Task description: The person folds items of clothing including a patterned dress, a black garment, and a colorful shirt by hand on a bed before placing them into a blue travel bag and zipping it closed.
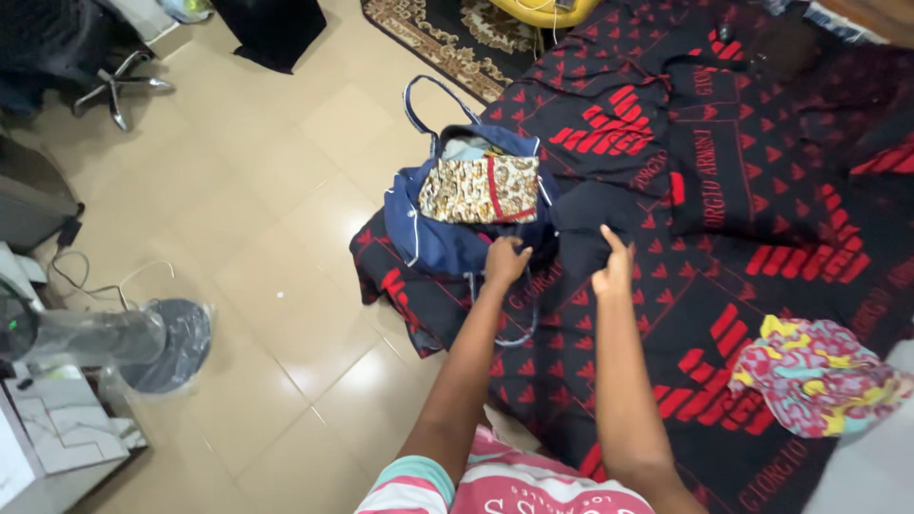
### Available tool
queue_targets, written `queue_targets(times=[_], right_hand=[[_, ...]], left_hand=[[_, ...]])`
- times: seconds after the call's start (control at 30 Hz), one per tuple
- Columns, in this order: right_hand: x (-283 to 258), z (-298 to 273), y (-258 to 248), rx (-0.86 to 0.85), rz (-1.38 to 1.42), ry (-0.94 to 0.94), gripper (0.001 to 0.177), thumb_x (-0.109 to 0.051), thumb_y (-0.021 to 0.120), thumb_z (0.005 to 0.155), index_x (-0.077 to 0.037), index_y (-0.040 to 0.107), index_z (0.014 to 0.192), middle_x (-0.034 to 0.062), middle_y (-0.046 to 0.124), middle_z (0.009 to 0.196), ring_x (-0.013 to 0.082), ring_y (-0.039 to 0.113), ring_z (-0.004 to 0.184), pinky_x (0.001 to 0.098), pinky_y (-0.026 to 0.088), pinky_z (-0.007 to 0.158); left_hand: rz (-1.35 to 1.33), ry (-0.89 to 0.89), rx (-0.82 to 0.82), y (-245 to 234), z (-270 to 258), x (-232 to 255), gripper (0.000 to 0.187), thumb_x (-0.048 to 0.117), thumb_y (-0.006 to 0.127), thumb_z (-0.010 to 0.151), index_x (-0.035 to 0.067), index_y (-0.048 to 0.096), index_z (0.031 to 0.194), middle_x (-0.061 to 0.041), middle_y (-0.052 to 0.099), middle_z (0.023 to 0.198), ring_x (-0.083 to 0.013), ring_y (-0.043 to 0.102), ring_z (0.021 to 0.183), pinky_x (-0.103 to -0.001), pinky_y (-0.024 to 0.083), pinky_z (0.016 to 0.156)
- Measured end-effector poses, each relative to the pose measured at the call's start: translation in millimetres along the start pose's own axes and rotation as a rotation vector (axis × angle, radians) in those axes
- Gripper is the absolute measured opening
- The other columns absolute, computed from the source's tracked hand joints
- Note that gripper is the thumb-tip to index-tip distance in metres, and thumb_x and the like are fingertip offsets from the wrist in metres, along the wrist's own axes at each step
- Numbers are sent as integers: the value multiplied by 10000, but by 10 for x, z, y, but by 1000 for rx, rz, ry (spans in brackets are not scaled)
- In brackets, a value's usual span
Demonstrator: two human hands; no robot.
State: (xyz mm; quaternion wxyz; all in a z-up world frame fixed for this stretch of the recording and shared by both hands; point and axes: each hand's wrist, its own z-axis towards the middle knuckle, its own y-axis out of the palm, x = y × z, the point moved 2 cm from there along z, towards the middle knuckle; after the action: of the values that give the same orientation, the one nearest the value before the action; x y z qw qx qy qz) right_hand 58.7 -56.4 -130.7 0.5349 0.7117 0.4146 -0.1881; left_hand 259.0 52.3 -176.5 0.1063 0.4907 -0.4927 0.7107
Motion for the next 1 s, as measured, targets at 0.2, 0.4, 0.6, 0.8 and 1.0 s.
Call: queue_targets(times=[0.2,0.4,0.6,0.8,1.0], right_hand=[[1009,871,879,-67,-362,-3,863,-62,769,782,-96,368,1546,154,530,1464,261,581,1263,408,523,1043],[2076,1245,1178,-543,-995,245,729,-99,735,740,-31,544,1440,126,613,1420,266,562,1299,363,469,1055],[2731,1180,1012,-1101,-1819,501,541,-231,744,785,-58,718,1297,170,595,1460,321,547,1353,410,456,1115],[2509,1128,835,-579,-2022,158,389,-246,706,880,-121,661,1246,176,639,1307,354,622,1208,459,510,1019],[1585,263,1009,262,-1807,-727,311,-54,789,639,-104,721,938,199,719,990,395,660,992,511,519,847]], left_hand=[[472,310,127,-239,541,-729,499,138,744,632,52,722,1123,-144,685,1215,-399,605,1252,-611,415,968],[844,177,-447,-241,632,-1377,255,98,573,918,98,737,1113,-79,714,1138,-251,670,1110,-704,280,1159],[814,216,-517,-219,413,-1495,211,167,582,937,118,778,998,-97,754,1011,-256,718,986,-664,363,1099],[615,183,-500,-356,707,-1281,200,108,589,909,103,750,1026,-114,721,1085,-285,670,1094,-615,393,1107],[433,530,-333,-387,1430,-345,747,286,750,826,275,485,1525,-67,354,1658,-357,289,1537,-632,338,1145]])
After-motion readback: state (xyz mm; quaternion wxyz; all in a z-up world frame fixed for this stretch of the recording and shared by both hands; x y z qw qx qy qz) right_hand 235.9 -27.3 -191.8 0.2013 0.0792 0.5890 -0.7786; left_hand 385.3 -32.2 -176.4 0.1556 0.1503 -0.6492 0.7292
